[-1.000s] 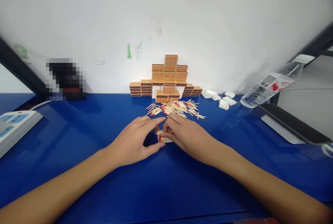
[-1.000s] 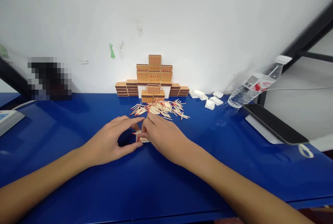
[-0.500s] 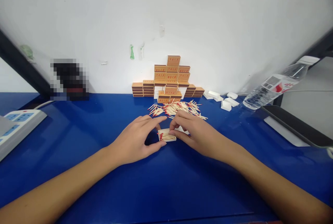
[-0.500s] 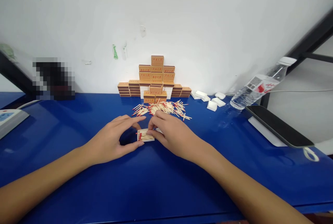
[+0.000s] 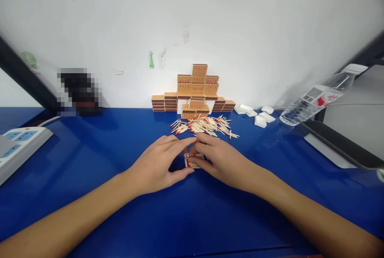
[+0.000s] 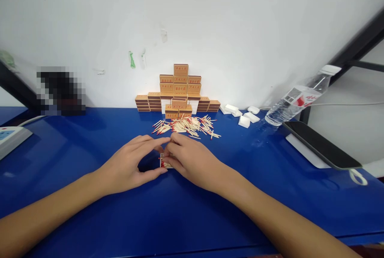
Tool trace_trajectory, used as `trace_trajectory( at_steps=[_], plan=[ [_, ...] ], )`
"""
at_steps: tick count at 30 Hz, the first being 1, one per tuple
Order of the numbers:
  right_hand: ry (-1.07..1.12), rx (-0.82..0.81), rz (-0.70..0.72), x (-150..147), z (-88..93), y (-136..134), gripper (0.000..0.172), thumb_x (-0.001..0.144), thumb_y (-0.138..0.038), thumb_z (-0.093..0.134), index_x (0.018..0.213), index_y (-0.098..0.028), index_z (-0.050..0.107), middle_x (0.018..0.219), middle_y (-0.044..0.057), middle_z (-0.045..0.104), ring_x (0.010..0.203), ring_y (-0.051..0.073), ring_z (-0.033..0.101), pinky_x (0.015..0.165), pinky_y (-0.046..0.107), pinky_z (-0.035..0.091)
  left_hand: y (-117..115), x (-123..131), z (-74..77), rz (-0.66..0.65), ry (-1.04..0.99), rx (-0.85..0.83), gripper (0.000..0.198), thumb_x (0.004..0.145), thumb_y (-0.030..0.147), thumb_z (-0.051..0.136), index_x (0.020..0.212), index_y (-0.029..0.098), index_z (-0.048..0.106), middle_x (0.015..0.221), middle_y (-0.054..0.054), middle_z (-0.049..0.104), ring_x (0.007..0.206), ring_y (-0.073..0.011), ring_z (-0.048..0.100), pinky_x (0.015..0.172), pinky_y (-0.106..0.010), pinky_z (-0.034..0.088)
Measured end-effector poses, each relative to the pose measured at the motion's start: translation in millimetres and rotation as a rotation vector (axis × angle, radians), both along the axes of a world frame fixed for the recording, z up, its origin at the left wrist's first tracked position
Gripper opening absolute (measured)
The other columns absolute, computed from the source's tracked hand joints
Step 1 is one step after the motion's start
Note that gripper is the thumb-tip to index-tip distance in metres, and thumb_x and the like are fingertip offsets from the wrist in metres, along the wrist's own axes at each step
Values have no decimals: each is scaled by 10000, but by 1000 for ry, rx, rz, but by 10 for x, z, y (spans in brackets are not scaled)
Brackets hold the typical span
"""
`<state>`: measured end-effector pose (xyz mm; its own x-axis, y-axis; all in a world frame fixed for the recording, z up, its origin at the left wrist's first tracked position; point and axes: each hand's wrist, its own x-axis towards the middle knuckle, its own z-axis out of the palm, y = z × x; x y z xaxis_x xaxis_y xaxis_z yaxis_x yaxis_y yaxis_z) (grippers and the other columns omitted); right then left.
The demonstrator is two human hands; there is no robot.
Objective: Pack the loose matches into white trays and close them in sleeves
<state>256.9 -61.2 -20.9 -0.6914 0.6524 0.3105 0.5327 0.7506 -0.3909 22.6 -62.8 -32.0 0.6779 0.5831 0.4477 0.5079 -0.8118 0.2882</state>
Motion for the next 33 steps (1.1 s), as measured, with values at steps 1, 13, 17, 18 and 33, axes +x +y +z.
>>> trace_trajectory(
  at_steps=[1, 13, 17, 18, 33],
  plan=[
    [-4, 17, 3, 3, 14, -3, 143, 1040, -216, 572, 937, -180, 665, 980, 65, 594, 873, 185, 593, 760, 312, 497, 4, -5, 2, 3, 0, -8, 625, 969, 404, 691, 1509, 209, 442, 1092, -76, 704, 990, -256, 638, 908, -458, 536],
    [-39, 111, -60, 52, 67, -25, 121, 1028, -210, 575, 993, -183, 688, 964, 68, 610, 832, 184, 608, 732, 312, 499, 40, -36, -21, 22, -59, -41, 657, 958, 377, 716, 1531, 255, 420, 1197, -60, 733, 1102, -258, 667, 1011, -473, 515],
    [3, 145, -112, 121, 128, 23, 119, 1030, -208, 560, 1024, -190, 677, 966, 65, 614, 861, 195, 607, 746, 323, 479, 70, -53, 12, 58, -126, -48, 683, 943, 361, 748, 1534, 280, 416, 1188, -22, 752, 1107, -231, 670, 1022, -442, 518],
    [16, 138, -120, 141, 144, 36, 119, 1033, -211, 556, 1020, -192, 673, 966, 64, 614, 862, 194, 604, 751, 324, 475, 76, -57, 21, 69, -145, -40, 682, 939, 360, 754, 1530, 279, 424, 1190, -20, 754, 1107, -227, 670, 1022, -436, 519],
    [4, 5, -178, 259, 289, 31, 136, 999, -279, 612, 903, -212, 682, 838, 26, 640, 734, 159, 570, 662, 298, 416, 120, -84, 15, 123, -151, 20, 575, 954, 361, 735, 1471, 250, 508, 1174, -51, 749, 1092, -237, 673, 985, -445, 547]
  ],
)
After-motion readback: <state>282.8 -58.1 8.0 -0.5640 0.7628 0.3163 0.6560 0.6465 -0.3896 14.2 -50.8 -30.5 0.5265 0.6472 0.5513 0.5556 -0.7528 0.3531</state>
